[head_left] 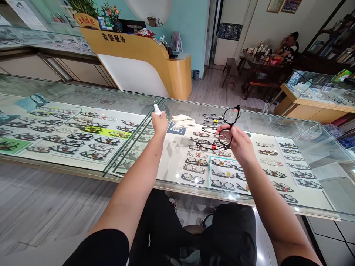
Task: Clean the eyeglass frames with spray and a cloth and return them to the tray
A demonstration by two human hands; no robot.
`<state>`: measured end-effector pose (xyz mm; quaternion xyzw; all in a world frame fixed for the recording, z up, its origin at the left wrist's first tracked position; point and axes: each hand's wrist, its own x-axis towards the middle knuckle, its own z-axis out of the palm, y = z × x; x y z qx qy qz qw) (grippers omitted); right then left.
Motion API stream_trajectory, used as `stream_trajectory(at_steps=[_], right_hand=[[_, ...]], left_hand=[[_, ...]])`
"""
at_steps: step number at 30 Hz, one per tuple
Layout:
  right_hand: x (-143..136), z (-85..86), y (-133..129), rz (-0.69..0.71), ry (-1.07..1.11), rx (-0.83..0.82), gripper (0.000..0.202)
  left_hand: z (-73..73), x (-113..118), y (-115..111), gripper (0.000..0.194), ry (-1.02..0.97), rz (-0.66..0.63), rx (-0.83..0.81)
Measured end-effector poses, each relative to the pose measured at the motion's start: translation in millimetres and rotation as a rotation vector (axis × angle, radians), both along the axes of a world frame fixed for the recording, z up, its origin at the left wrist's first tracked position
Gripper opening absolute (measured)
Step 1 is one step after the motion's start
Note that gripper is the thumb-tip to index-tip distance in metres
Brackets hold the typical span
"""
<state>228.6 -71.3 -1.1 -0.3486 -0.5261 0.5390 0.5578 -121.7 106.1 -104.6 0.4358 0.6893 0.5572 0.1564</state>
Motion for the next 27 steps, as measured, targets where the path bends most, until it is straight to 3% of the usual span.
stream_trajectory(at_steps=[3,10,13,17,18,20,22,24,27], right_hand=[[0,-0.6,1,0.001,0.001,-0.001,0.035],[0,0.3,0,0.003,0.005,-0.012,0.036],[0,0.7,-1,0.017,0.018,-0.013,0.034],[0,2.3,-2,0.009,0.003,-0.004,0.035],[0,2.9,-2,0.004,-0.003,-0.003,0.035],[-1,3.8,-3,0.003,-0.012,-0.01,0.037],[-1,4.1,-3,0.009,-0.015,-0.024,0.038],[0,3.9,-3,0.013,-0.015,-0.031,0.038],[0,3.2,-2,0.008,-0.008,-0.024,0.037]], left_hand=[[3.2,3,-3,0.022,-0.032,0.076,-0.023],[7.1,6,-7,0.025,-0.034,0.088,-0.02],[15.9,12,-15,0.033,-0.018,0.092,-0.004],[45.8,32,-39,0.052,0.222,0.334,0.304],[53.7,38,-46,0.055,0.293,0.322,0.377],[65.7,50,-57,0.05,0.384,0.182,0.462],[70.6,60,-63,0.032,0.432,-0.046,0.456],[69.6,66,-64,0.015,0.46,-0.254,0.391],[63.0,69,-60,0.014,0.491,-0.468,0.283]])
